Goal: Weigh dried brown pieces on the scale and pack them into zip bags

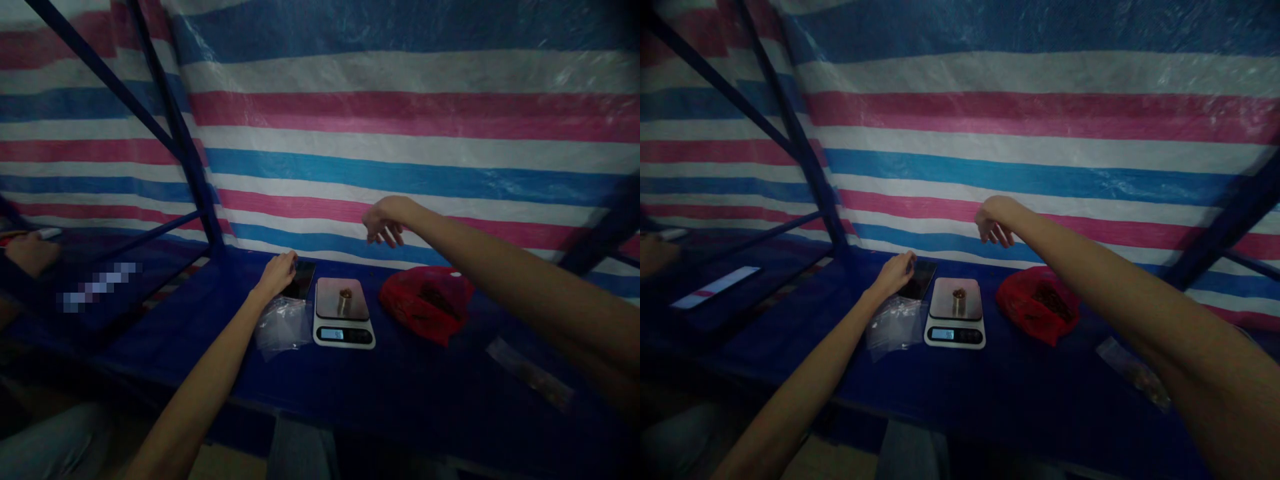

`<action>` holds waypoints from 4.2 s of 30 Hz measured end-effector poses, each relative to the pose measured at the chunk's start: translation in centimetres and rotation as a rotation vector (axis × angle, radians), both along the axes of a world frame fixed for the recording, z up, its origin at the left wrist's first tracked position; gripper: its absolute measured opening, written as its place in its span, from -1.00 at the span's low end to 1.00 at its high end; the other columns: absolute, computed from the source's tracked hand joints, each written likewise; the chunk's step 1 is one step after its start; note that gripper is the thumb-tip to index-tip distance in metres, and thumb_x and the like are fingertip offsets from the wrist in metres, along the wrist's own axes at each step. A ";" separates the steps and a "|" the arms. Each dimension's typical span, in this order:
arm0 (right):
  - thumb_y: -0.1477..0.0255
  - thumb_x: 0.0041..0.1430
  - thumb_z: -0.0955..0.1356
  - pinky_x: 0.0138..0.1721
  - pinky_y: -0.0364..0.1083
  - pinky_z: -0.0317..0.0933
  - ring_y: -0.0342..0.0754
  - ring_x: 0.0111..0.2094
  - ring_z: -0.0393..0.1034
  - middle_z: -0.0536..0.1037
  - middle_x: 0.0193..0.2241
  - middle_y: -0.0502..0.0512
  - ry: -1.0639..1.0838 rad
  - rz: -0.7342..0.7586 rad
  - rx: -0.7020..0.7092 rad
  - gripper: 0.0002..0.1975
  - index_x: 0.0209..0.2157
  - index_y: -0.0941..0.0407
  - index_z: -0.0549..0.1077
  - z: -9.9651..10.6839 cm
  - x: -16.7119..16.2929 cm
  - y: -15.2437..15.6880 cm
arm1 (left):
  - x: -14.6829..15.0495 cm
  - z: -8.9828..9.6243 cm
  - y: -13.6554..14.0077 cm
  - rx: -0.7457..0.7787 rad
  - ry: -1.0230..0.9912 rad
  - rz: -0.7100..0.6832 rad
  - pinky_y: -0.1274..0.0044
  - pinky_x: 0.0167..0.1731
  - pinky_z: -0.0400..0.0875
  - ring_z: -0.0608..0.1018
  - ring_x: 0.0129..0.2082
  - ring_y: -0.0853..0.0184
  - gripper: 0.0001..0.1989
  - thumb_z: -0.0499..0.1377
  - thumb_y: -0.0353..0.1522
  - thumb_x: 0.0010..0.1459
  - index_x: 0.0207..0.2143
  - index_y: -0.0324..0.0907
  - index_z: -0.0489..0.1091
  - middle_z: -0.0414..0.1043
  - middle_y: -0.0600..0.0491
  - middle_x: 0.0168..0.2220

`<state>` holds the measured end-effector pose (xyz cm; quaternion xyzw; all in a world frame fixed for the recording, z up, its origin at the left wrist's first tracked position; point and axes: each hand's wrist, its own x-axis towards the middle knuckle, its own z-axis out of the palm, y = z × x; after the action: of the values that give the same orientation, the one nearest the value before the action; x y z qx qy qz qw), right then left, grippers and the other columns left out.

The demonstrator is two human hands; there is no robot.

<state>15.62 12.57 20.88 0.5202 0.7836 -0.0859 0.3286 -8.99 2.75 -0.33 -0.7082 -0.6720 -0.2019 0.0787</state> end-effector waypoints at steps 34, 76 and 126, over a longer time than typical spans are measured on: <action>0.59 0.22 0.29 -0.17 -0.08 0.35 0.06 -0.19 0.56 0.66 -0.13 0.27 0.652 0.090 0.390 -0.72 -0.14 0.20 0.60 -16.9 20.1 -4.0 | 3.5 -0.4 -1.5 0.116 -0.133 -0.216 0.38 -0.12 0.44 0.60 -0.15 0.17 -0.75 0.06 -0.35 0.28 -0.07 -0.14 0.47 0.58 -0.04 -0.12; 0.48 0.27 0.34 -0.10 0.01 0.36 0.12 -0.14 0.54 0.64 -0.16 0.23 0.800 0.305 0.631 -0.81 -0.16 0.15 0.60 -20.9 22.7 -1.8 | 2.5 0.1 -2.6 -0.130 -0.223 -0.342 0.40 -0.26 0.35 0.48 -0.29 0.25 -0.64 0.07 -0.46 0.09 -0.02 -0.16 0.17 0.35 0.00 -0.22; 0.45 0.19 0.49 -0.19 -0.07 0.38 -0.07 -0.21 0.49 0.58 -0.15 0.09 1.517 0.356 0.109 -0.82 -0.15 0.07 0.59 -16.5 6.1 -6.8 | 2.2 0.1 -2.5 -0.047 -0.153 -0.331 0.32 -0.16 0.39 0.51 -0.17 0.18 -0.70 0.07 -0.44 0.20 -0.01 -0.14 0.23 0.43 -0.07 -0.13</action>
<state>21.76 5.80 4.42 0.2009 0.8689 -0.3256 -0.3141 -6.83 0.21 -0.27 -0.7932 -0.5550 -0.2497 -0.0234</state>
